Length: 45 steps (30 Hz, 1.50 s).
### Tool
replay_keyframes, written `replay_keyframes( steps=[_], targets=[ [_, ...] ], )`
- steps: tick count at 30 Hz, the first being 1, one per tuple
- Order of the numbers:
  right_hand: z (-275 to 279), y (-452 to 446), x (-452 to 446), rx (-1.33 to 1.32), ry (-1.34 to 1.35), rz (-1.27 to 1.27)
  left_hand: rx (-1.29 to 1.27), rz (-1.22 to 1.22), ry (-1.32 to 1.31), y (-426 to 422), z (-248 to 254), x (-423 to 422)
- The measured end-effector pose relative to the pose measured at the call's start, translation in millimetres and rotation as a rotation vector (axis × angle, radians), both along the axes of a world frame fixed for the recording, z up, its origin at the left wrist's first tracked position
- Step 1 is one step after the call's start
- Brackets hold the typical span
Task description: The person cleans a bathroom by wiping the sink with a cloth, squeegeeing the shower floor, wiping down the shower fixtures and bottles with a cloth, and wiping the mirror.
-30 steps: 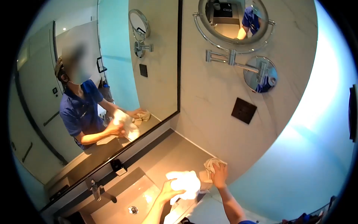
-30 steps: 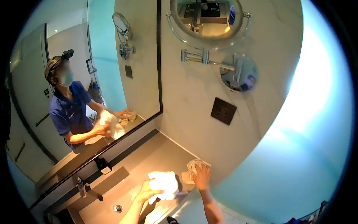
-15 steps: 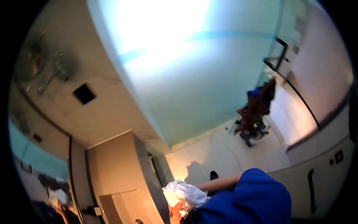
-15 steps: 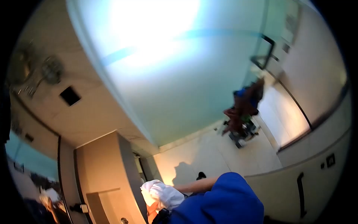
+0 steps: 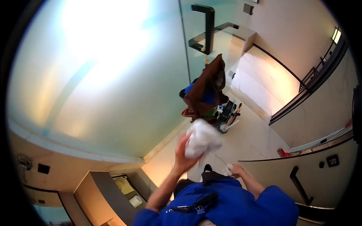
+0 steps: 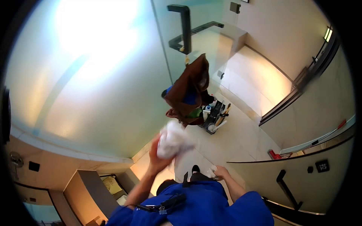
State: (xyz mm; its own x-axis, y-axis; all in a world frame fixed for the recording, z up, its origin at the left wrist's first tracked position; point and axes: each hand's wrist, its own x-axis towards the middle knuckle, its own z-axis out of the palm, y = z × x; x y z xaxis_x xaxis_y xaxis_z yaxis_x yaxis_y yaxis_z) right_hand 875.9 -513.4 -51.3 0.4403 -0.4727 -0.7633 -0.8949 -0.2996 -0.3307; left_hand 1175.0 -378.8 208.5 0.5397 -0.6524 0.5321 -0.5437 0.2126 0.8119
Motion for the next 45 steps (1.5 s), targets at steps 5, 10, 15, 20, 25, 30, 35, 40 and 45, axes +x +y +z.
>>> replay_keyframes(
  steps=[5,10,15,20,25,30,35,40,45],
  targets=[
    [17.9,-3.5,-27.5,0.020,-0.004,-0.162,-0.265,0.067,-0.811,-236.7,85.0,58.9],
    [0.7,-15.8,-21.3,0.022,-0.060,-0.207,0.458,0.102,-1.604,-402.5,-42.7,129.8],
    [-8.8,-59.4,-12.7,-0.108,-0.164,-0.309,1.132,-0.236,-0.770,-442.7,-84.9,118.1],
    [7.2,-136.7,26.8,0.132,-0.520,-0.933,1.319,-0.485,-0.564,-444.2,-40.7,113.3],
    [34.2,-241.8,121.7,0.798,-1.287,-1.493,0.358,-0.152,-0.488,-356.8,-15.8,72.9],
    [26.7,-314.4,240.4,1.239,-1.251,-1.381,0.561,0.386,-0.243,-254.9,-43.4,65.3],
    [39.2,-327.3,324.3,1.309,-1.208,-1.131,1.008,0.481,-0.213,-263.8,-44.1,43.0],
    [-18.2,-345.5,320.8,1.282,-0.953,-0.693,1.173,0.432,-0.021,-269.2,-83.2,55.3],
    [-96.7,-403.9,328.8,1.141,-0.670,-0.335,0.816,0.489,-0.226,-257.9,-77.8,48.1]
  ],
)
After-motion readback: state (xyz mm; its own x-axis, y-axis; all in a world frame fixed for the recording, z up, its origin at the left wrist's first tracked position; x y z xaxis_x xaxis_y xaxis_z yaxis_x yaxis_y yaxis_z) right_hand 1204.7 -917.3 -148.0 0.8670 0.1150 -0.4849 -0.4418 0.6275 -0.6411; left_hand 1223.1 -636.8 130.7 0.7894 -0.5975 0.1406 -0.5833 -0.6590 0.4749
